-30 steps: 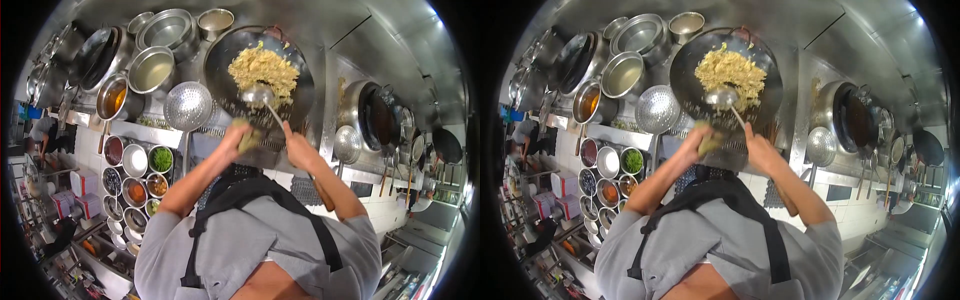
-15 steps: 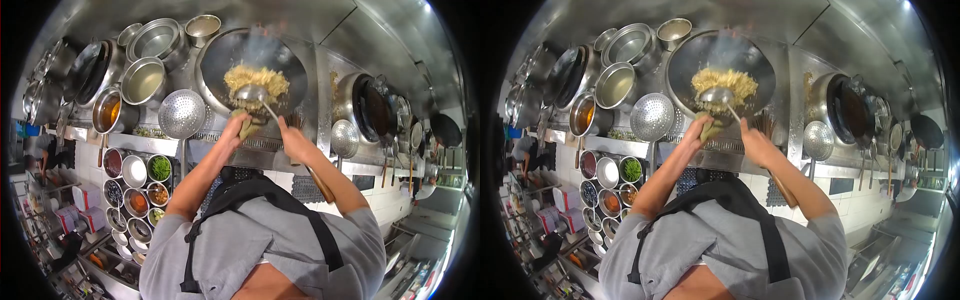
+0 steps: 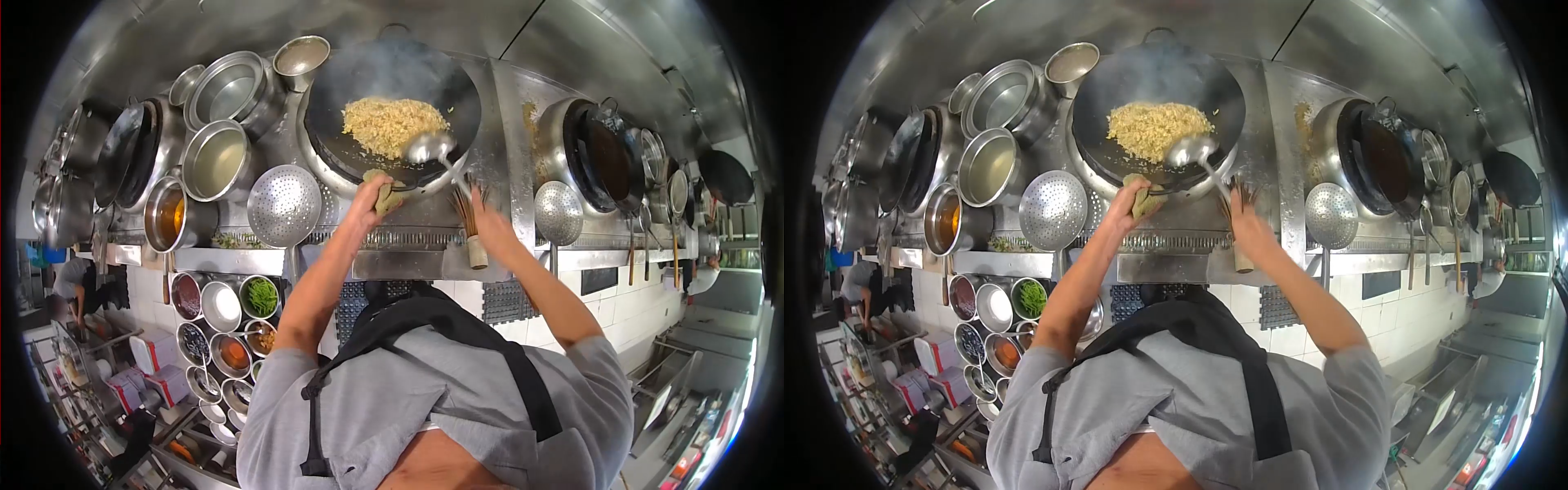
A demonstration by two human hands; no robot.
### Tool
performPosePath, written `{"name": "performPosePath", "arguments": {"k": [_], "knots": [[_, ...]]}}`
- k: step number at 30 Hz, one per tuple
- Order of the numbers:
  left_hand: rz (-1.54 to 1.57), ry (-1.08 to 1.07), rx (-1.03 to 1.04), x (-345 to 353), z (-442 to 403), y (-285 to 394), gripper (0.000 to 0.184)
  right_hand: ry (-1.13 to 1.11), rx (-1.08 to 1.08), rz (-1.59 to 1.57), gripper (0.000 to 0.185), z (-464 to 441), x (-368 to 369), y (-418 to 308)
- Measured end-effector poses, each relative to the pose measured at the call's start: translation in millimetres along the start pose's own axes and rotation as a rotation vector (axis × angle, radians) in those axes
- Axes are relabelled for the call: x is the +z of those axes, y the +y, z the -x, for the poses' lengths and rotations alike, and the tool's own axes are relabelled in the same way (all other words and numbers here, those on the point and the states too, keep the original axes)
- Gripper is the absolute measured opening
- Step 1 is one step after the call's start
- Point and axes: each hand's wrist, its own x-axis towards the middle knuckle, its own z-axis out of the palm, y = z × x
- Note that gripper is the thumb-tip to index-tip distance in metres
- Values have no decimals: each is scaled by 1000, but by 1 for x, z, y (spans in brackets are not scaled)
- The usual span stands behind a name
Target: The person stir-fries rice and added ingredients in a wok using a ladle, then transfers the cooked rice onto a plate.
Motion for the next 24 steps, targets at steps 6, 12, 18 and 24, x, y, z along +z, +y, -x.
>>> {"name": "performPosePath", "arguments": {"k": [6,12,18,24], "knots": [[-85,12,94,-58,71,-19,48,501,37,-433,54,-96,-7,24],[192,-18,-71,-128,153,-67,53,120,209,-1031,56,-138,2,-35],[270,-67,-103,-75,137,-50,55,494,109,-693,40,-201,2,-2],[156,-73,-128,-8,63,-1,55,413,-461,-491,46,-190,32,-37]]}}
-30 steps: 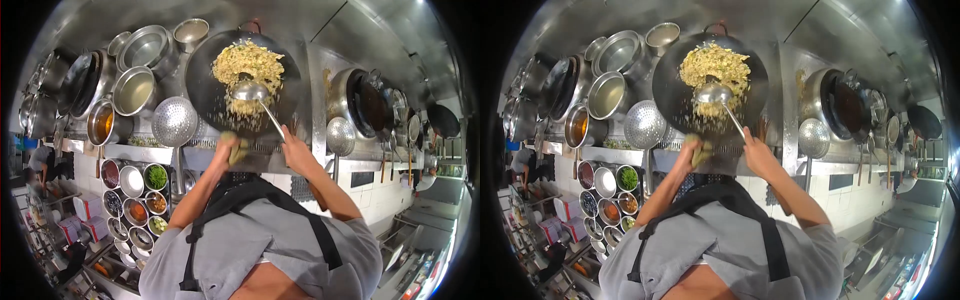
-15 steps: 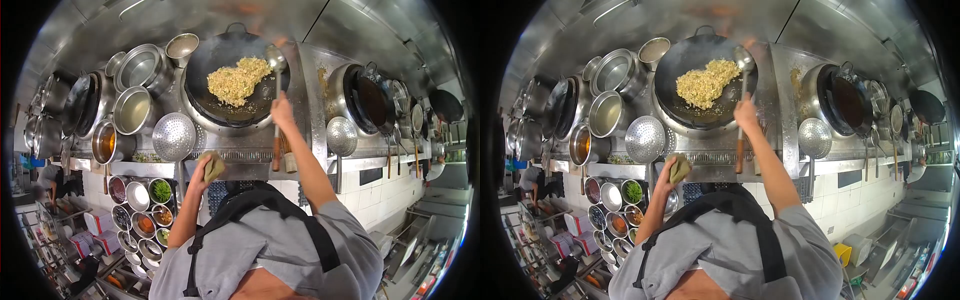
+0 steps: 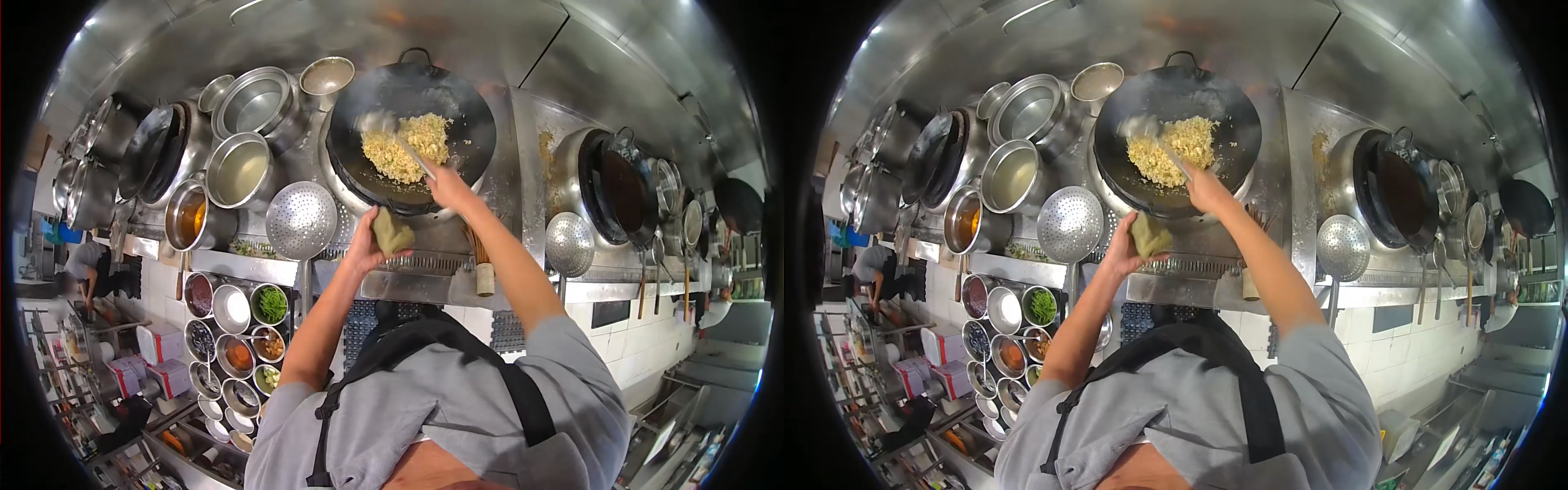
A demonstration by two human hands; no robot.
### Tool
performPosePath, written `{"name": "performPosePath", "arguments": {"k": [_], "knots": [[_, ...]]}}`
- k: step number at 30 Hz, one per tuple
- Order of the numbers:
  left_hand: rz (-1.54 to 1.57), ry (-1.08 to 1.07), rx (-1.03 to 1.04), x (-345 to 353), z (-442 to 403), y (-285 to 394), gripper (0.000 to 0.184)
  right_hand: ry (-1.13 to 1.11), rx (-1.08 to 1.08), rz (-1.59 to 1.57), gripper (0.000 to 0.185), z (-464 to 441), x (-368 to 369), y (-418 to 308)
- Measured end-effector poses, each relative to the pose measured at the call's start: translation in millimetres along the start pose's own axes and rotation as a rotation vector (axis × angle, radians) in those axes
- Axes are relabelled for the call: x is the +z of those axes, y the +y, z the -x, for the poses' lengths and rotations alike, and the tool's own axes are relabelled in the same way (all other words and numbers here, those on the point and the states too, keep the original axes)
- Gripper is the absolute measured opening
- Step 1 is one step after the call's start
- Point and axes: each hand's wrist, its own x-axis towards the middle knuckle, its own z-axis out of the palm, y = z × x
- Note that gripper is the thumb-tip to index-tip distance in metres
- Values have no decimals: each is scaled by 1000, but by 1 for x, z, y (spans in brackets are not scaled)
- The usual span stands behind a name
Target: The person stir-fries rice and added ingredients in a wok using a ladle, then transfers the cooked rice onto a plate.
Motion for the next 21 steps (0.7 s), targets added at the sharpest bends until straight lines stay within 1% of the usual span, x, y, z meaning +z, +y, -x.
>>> {"name": "performPosePath", "arguments": {"k": [2,4,5,6,7,8,9,10,11,12,14,15,17,18,19,21], "knots": [[-30,5,-53,8,-20,12,53,-372,281,306,63,39,-63,-68],[-53,47,-44,23,-31,17,51,-378,230,452,70,87,-82,-65],[-55,71,-41,28,-37,17,50,-318,265,441,70,106,-80,-71],[-134,114,-10,21,-57,13,45,-262,300,431,70,128,-78,-74],[-78,108,-50,11,-77,8,41,-205,335,420,70,142,-75,-72],[-32,97,-88,4,-91,5,38,-185,355,355,69,148,-58,-62],[-62,103,-40,4,-92,1,37,-162,383,288,68,157,-32,-45],[-97,112,0,6,-89,-6,36,-137,421,219,68,166,-17,-38],[-139,119,39,13,-79,-11,35,-185,498,138,63,155,-28,-52],[-129,120,46,17,-62,-16,34,-206,495,29,62,154,-48,-71],[-122,117,66,46,4,-14,32,-229,478,-192,60,150,-93,-112],[-134,171,46,58,23,-8,30,-270,480,-270,59,161,-111,-122],[-121,171,21,53,22,-6,30,-493,531,-240,60,159,-140,-144],[-124,161,21,52,16,1,30,-434,324,-146,61,162,-127,-129],[-137,83,51,36,-1,-3,32,-352,125,-33,62,164,-115,-113],[-225,50,154,-5,-18,-25,33,-361,392,79,64,129,-73,-93]]}}
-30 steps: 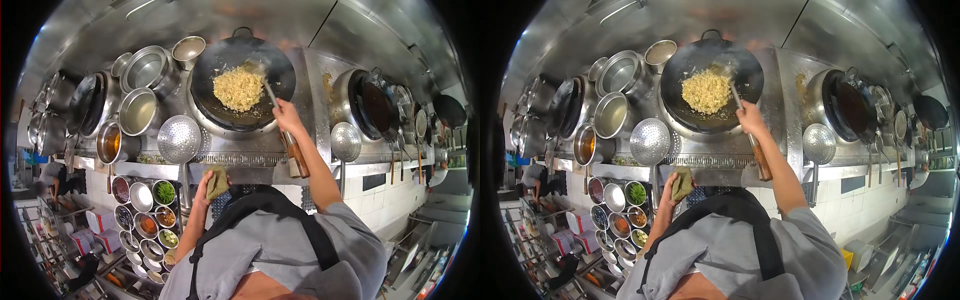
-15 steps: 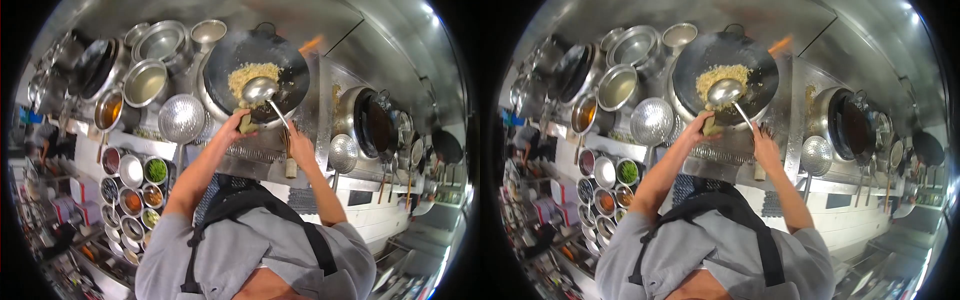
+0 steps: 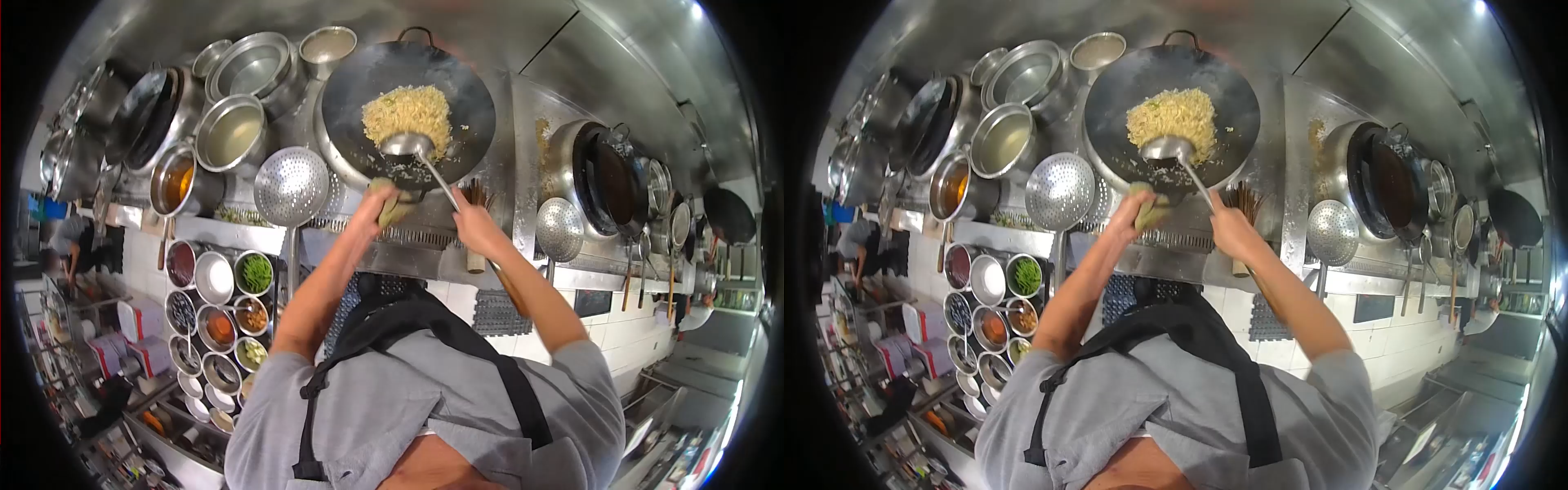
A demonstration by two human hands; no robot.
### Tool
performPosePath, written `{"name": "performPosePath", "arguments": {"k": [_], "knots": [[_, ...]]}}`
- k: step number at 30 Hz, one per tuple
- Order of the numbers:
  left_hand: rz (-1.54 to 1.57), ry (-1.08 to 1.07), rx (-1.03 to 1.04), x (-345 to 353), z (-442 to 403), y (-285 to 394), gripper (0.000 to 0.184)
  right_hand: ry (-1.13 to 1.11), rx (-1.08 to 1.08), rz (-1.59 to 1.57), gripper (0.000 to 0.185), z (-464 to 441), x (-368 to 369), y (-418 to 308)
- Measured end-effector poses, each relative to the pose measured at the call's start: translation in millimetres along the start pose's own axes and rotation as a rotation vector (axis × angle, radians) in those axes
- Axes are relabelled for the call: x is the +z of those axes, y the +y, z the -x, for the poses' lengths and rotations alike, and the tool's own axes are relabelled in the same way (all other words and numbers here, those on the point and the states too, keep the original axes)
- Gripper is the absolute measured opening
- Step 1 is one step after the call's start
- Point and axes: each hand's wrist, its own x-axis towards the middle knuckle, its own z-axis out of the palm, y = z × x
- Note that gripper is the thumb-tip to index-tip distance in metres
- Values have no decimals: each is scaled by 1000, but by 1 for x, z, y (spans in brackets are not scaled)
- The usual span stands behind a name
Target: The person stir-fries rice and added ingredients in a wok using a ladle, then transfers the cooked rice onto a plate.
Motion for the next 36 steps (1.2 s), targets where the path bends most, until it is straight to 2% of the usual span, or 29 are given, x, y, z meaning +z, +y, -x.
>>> {"name": "performPosePath", "arguments": {"k": [1,3,4,5,6,9,10,11,13,16,19,21,23,25,27,28,29,32,35,36], "knots": [[-35,-17,66,-14,-1,-13,35,-1,132,35,65,-23,7,-5],[22,-88,29,-42,26,-46,35,218,-67,-47,68,-34,20,-8],[7,-67,64,-43,48,-54,36,196,-66,-148,72,-22,15,-20],[-2,-49,102,-34,62,-50,37,311,-213,-185,71,-15,29,-9],[15,54,284,-8,69,-43,32,296,-166,-204,69,-7,31,-8],[-48,98,33,4,50,-2,31,160,-31,-215,65,21,13,-31],[13,34,-37,6,37,12,27,85,-19,-163,62,31,-2,-41],[86,-32,-99,9,32,16,24,-70,81,-172,60,45,-31,-65],[140,33,-97,37,62,29,22,4,-315,-79,59,66,-45,-50],[154,67,-60,39,43,29,23,-141,-114,-56,59,63,-53,-52],[77,0,38,-5,-8,-8,28,-29,10,-3,60,-4,-4,-28],[9,-8,105,-19,10,-35,30,116,-48,-34,60,-18,17,-17],[56,-19,176,-13,41,-43,20,221,-121,-40,61,-22,5,-17],[52,-32,150,-4,33,-30,20,230,-186,-28,62,18,-11,-19],[125,-12,138,7,18,-6,19,164,-164,34,61,49,-14,-10],[125,-44,58,4,-9,11,22,131,-152,65,61,57,-14,-9],[120,-80,-15,-2,-32,23,25,82,-72,61,61,52,-10,-8],[22,38,-8,0,-45,29,31,-7,154,37,63,-3,3,17],[39,-58,84,-23,2,20,42,386,-394,123,67,-46,6,59],[24,-62,66,-28,35,23,47,206,-160,-198,65,-37,-9,42]]}}
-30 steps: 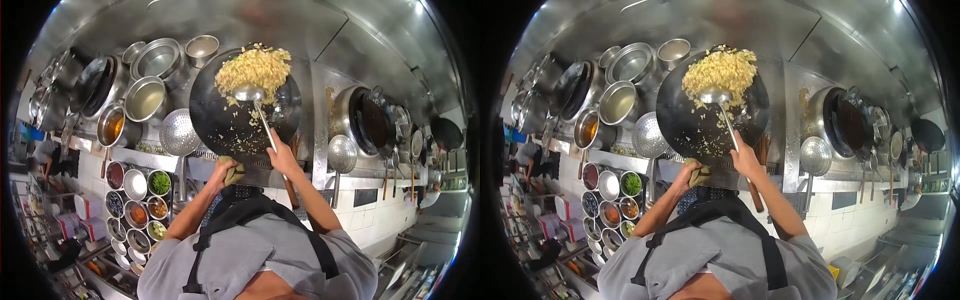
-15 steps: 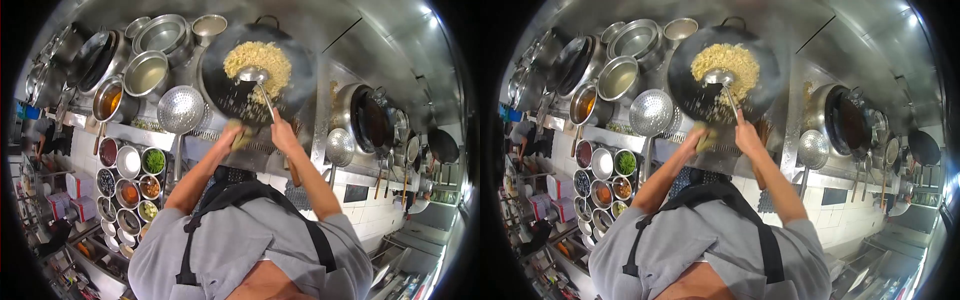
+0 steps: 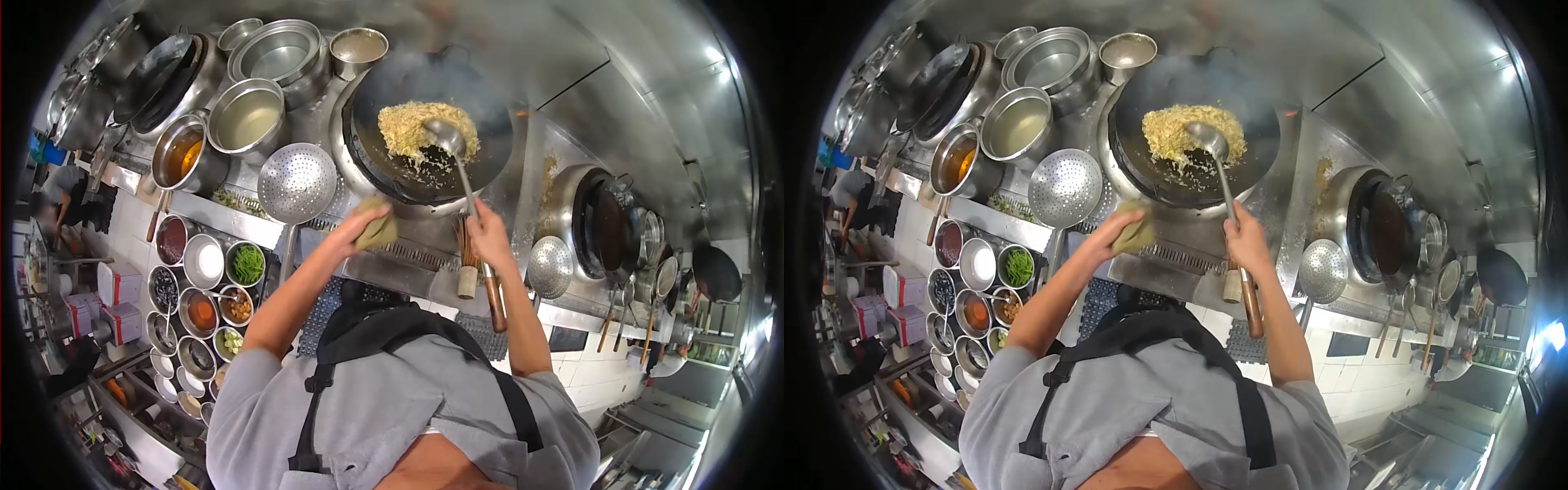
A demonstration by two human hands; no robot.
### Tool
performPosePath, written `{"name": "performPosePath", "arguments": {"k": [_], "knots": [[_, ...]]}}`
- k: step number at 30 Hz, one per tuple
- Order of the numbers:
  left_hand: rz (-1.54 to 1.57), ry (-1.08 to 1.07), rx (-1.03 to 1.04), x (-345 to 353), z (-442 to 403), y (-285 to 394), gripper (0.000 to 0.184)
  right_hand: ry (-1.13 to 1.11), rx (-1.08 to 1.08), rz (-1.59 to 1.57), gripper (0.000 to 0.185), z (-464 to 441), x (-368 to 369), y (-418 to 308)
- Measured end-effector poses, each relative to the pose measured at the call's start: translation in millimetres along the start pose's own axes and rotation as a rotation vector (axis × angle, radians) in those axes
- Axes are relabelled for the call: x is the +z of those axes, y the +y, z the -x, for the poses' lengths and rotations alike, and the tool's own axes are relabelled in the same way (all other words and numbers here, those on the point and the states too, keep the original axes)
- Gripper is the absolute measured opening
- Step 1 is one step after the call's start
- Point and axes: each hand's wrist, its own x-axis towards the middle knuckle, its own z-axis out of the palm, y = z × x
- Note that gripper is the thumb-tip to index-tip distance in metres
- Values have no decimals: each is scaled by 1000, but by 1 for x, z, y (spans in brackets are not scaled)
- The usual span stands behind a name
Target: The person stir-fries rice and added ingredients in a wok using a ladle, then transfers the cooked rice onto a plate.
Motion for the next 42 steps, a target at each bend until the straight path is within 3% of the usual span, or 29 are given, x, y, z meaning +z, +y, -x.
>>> {"name": "performPosePath", "arguments": {"k": [1,3,4,7,9,12,15,16,19,23,24,27,29,32,35,36,37,39,42], "knots": [[-15,-8,-22,-5,32,1,51,-45,308,-275,63,2,-12,-24],[-51,72,-8,-40,78,-13,57,-24,386,-645,62,5,-37,-71],[-25,120,20,-47,101,-20,58,14,401,-879,50,-1,-42,-94],[15,245,48,-70,142,-37,59,-121,525,-1209,29,-63,-9,-29],[-12,304,55,-76,158,-47,58,-154,619,-1073,10,-115,3,9],[-71,356,111,-74,166,-54,53,-117,428,-380,5,-127,-10,-45],[-65,389,101,-68,172,-57,50,-164,414,-759,6,-94,-25,-90],[-87,407,117,-61,174,-55,42,-295,451,-1023,8,-90,-20,-72],[-100,397,89,-75,172,-64,41,-227,613,-919,12,-111,8,-24],[-121,408,109,-75,174,-66,39,-10,317,-158,17,-97,-11,-59],[-113,413,116,-74,171,-63,39,-72,338,-375,8,-86,-26,-77],[-108,380,116,-78,163,-60,39,-310,565,-1033,9,-80,-22,-56],[-114,345,95,-78,159,-58,40,-263,571,-826,10,-97,-4,-22],[-169,338,110,-70,155,-51,40,-56,405,-296,10,-107,-8,-52],[-119,337,104,-63,155,-46,42,-109,436,-848,14,-92,-39,-63],[-80,324,95,-65,150,-47,42,-211,432,-1176,19,-93,-33,-34],[-42,313,77,-70,146,-52,43,-255,573,-1304,19,-97,-27,-19],[52,292,37,-76,137,-60,45,-266,639,-1100,20,-110,-11,13],[180,264,-10,-69,121,-56,49,-115,432,-551,29,-102,-39,-8]]}}
